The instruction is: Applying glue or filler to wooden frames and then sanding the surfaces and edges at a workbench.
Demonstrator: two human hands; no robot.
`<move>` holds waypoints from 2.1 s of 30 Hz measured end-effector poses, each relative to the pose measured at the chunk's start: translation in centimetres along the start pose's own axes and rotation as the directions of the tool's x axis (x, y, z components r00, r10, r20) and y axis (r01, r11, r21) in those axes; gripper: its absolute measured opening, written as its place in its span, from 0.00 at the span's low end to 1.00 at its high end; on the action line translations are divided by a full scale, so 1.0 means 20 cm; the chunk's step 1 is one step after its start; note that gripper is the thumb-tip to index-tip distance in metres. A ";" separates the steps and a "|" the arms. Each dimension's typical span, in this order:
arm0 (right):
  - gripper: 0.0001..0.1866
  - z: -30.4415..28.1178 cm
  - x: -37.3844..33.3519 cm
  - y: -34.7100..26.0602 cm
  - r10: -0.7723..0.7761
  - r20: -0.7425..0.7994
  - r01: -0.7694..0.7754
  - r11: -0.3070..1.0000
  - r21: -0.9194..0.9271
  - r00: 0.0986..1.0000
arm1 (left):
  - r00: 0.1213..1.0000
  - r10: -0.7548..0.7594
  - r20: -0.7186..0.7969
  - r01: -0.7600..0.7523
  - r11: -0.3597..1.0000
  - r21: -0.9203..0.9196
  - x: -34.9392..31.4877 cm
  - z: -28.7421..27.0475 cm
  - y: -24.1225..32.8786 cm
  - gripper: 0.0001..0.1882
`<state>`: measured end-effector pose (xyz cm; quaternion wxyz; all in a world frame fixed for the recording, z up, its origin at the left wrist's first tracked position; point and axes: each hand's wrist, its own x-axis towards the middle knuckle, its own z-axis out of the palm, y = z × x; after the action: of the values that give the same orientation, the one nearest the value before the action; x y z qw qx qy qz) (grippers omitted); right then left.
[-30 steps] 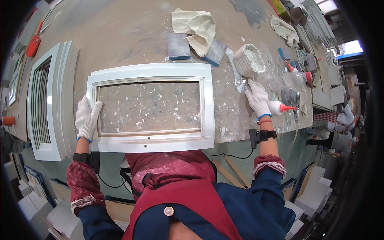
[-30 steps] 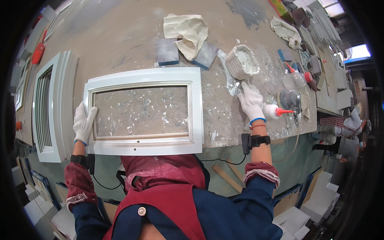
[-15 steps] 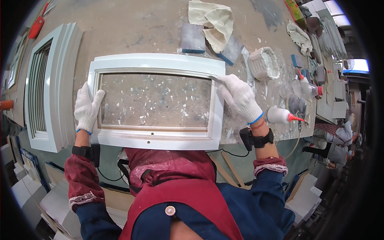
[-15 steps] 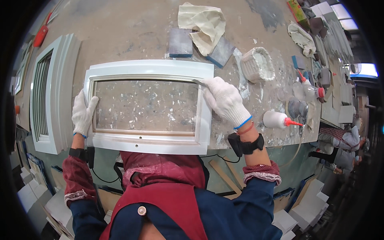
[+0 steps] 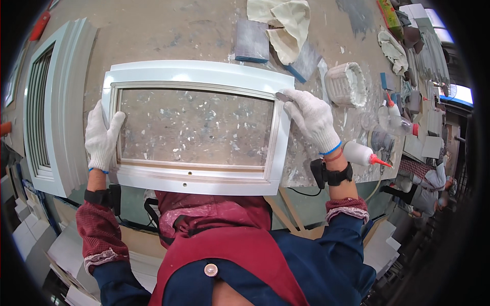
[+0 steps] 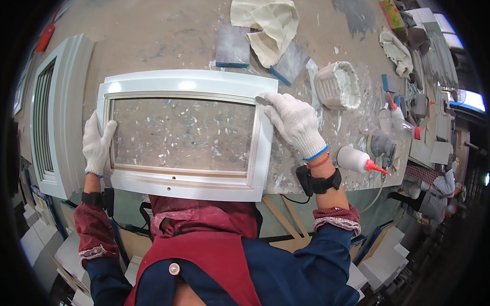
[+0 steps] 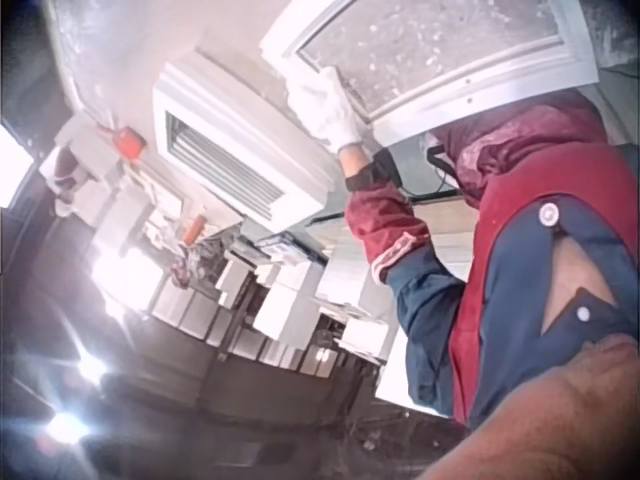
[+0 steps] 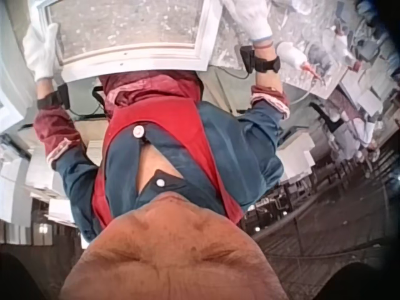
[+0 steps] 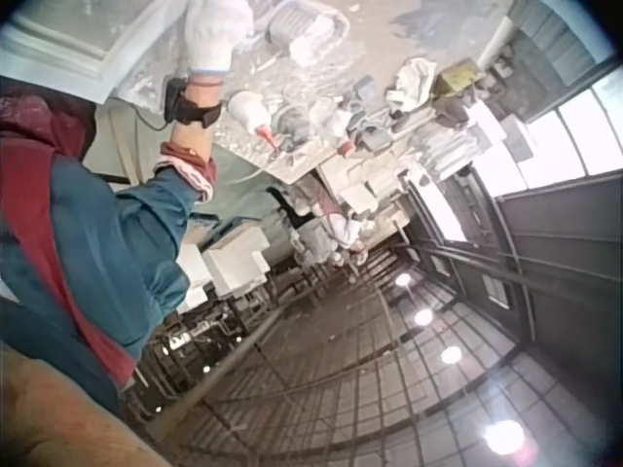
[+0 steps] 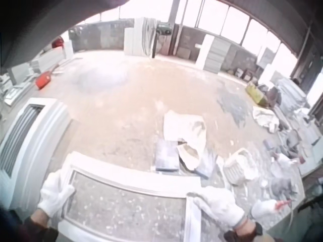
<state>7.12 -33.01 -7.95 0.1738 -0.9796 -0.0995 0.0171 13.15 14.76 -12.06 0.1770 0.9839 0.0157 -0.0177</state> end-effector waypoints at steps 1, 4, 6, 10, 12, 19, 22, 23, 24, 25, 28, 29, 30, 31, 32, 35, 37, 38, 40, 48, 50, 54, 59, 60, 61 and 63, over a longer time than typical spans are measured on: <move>0.15 0.01 0.00 0.01 -0.026 -0.021 0.026 1.000 0.013 0.999 | 1.000 -0.001 0.005 0.001 1.000 0.003 0.00 0.00 0.00 0.34; 0.15 0.03 0.02 0.04 -0.082 -0.073 0.085 0.995 0.043 0.994 | 1.000 -0.008 0.015 0.008 1.000 -0.018 0.00 0.00 -0.02 0.34; 0.15 0.03 0.03 0.05 -0.109 -0.104 0.116 0.992 0.059 0.989 | 0.998 0.019 -0.053 -0.021 0.999 -0.031 0.00 0.02 -0.04 0.36; 0.14 0.05 0.07 0.04 -0.134 -0.104 0.140 0.989 0.052 0.985 | 0.999 -0.005 -0.039 0.004 1.000 -0.025 0.00 0.02 -0.04 0.36; 0.13 0.05 0.08 0.04 -0.136 -0.117 0.143 0.988 0.054 0.984 | 0.999 -0.003 -0.049 0.001 0.999 -0.041 0.00 0.02 -0.05 0.37; 0.12 0.05 0.12 0.04 -0.142 -0.100 0.148 0.987 0.056 0.985 | 1.000 0.015 -0.024 -0.016 0.999 -0.037 0.00 0.02 -0.05 0.37; 0.12 0.05 0.14 0.03 -0.140 -0.088 0.145 0.988 0.046 0.986 | 1.000 0.005 -0.027 -0.006 0.999 -0.052 0.00 0.02 -0.06 0.37; 0.11 0.05 0.14 0.02 -0.154 -0.087 0.158 0.987 0.040 0.984 | 1.000 0.003 -0.025 -0.004 0.999 -0.032 0.00 0.02 -0.06 0.37; 0.11 0.04 0.15 0.02 -0.153 -0.087 0.157 0.987 0.041 0.984 | 1.000 0.002 -0.024 -0.003 1.000 -0.012 0.01 0.01 -0.05 0.37; 0.11 0.04 0.15 0.02 -0.150 -0.087 0.155 0.987 0.045 0.985 | 1.000 0.003 -0.022 -0.003 1.000 -0.013 0.01 0.02 -0.05 0.37; 0.11 0.05 0.14 0.04 -0.154 -0.099 0.161 0.985 0.066 0.983 | 1.000 -0.015 -0.016 0.014 0.999 -0.037 0.01 0.02 -0.06 0.37; 0.11 0.05 0.14 0.04 -0.161 -0.111 0.171 0.982 0.083 0.981 | 1.000 -0.012 -0.023 0.010 0.999 -0.051 0.01 0.01 -0.05 0.37; 0.11 0.05 0.13 0.05 -0.161 -0.113 0.170 0.982 0.084 0.981 | 0.999 -0.008 -0.031 0.006 0.998 -0.064 0.01 0.01 -0.04 0.37; 0.11 0.05 0.13 0.04 -0.150 -0.095 0.159 0.982 0.098 0.984 | 0.999 -0.014 -0.029 0.012 0.998 -0.063 0.00 0.02 -0.05 0.37; 0.11 0.06 0.14 0.04 -0.140 -0.076 0.148 0.983 0.111 0.987 | 1.000 -0.020 -0.018 0.019 0.997 -0.070 0.00 0.02 -0.06 0.37; 0.11 0.05 0.15 0.04 -0.124 -0.051 0.129 0.984 0.124 0.991 | 1.000 -0.024 0.002 0.024 0.996 -0.080 0.00 0.01 -0.04 0.37; 0.12 0.05 0.13 0.08 -0.169 -0.080 0.176 0.979 0.100 0.982 | 1.000 -0.020 0.015 0.021 0.996 -0.085 0.00 0.00 -0.03 0.37; 0.13 0.05 0.13 0.09 -0.212 -0.109 0.220 0.973 0.072 0.971 | 1.000 -0.021 0.005 0.021 0.996 -0.085 0.00 0.00 -0.02 0.37; 0.13 0.06 0.15 0.06 -0.222 -0.108 0.231 0.970 0.072 0.969 | 1.000 -0.022 -0.003 0.022 0.996 -0.084 0.00 0.01 -0.03 0.37; 0.12 0.09 0.23 -0.01 -0.288 -0.125 0.294 0.955 0.034 0.950 | 0.999 -0.003 -0.038 0.002 0.999 -0.039 0.00 0.03 -0.08 0.36; 0.12 0.07 0.18 0.03 -0.228 -0.112 0.233 0.972 0.032 0.967 | 1.000 -0.020 -0.008 0.020 0.998 -0.054 0.00 0.00 -0.03 0.36; 0.13 0.08 0.19 0.00 -0.200 -0.091 0.203 0.979 0.021 0.976 | 1.000 -0.013 0.006 0.013 0.999 -0.030 0.00 0.00 -0.04 0.37; 0.12 0.13 0.23 -0.02 -0.262 -0.151 0.262 0.965 -0.025 0.953 | 1.000 -0.023 -0.015 0.022 0.996 -0.082 0.00 0.02 -0.06 0.37; 0.12 0.13 0.22 -0.01 -0.265 -0.150 0.264 0.964 -0.024 0.952 | 1.000 -0.023 -0.014 0.022 0.996 -0.083 0.00 0.01 -0.05 0.37; 0.12 0.13 0.21 0.00 -0.268 -0.165 0.268 0.963 -0.025 0.949 | 1.000 -0.025 -0.015 0.023 0.996 -0.082 0.00 0.01 -0.04 0.37; 0.12 0.14 0.23 0.00 -0.271 -0.181 0.272 0.962 -0.023 0.945 | 1.000 -0.001 0.020 0.003 0.998 -0.069 0.00 0.00 -0.02 0.37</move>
<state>11.35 -31.09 -10.60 0.1840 -0.9538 -0.2171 -0.0967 13.22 15.20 -12.15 0.2110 0.9770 0.0156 -0.0274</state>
